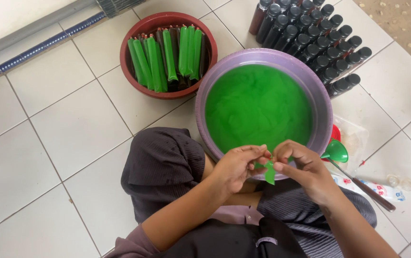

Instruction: Filling green plastic tubes with liquid using a funnel and ladle and then sealing them manually

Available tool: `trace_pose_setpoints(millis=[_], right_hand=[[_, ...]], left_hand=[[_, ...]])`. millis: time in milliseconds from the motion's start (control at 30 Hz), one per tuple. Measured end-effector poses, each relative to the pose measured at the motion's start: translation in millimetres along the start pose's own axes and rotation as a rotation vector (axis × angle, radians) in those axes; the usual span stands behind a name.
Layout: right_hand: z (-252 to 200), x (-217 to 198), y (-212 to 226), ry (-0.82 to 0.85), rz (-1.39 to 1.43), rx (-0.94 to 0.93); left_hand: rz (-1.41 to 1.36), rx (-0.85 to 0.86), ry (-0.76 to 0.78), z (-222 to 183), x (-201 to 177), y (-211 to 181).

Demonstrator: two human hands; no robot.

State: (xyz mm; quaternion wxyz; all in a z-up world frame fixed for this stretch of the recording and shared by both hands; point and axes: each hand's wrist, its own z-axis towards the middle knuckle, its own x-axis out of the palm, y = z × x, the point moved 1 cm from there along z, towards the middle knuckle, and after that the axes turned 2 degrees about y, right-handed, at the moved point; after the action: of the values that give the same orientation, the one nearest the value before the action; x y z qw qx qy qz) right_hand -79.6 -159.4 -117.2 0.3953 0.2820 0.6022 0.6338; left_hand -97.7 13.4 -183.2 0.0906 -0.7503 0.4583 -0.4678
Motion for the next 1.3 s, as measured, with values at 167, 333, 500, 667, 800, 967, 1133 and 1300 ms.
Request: trace_pose_setpoints(millis=[167,333,500,667,800,967,1133,1300], right_hand=[[4,-2,5,0.059,-0.101,-0.013],[30,15,72,0.166,-0.616,-0.156],[30,17,67,0.131,-0.956,-0.439],[1,14,-26,-0.204,0.225,0.073],[-9,26,-43,-0.409,0.842,0.347],[-5,24,-17,-0.329,0.518,0.245],[14,26,22,-0.290,-0.066,0.307],[2,15,-18,-0.268,-0.567,0.240]], left_hand=[[0.301,0.334,-0.102,-25,17,-16],[0.813,0.977,-0.279,-52,33,-35],[0.868,1.079,-0.291,-55,33,-54],[0.783,1.098,-0.237,-55,33,-49],[1.103,1.285,-0.349,-48,24,-39],[1.336,1.440,-0.379,-38,14,-31],[1.452,1.503,-0.410,-48,18,-35],[1.457,1.397,-0.450,-53,22,-33]])
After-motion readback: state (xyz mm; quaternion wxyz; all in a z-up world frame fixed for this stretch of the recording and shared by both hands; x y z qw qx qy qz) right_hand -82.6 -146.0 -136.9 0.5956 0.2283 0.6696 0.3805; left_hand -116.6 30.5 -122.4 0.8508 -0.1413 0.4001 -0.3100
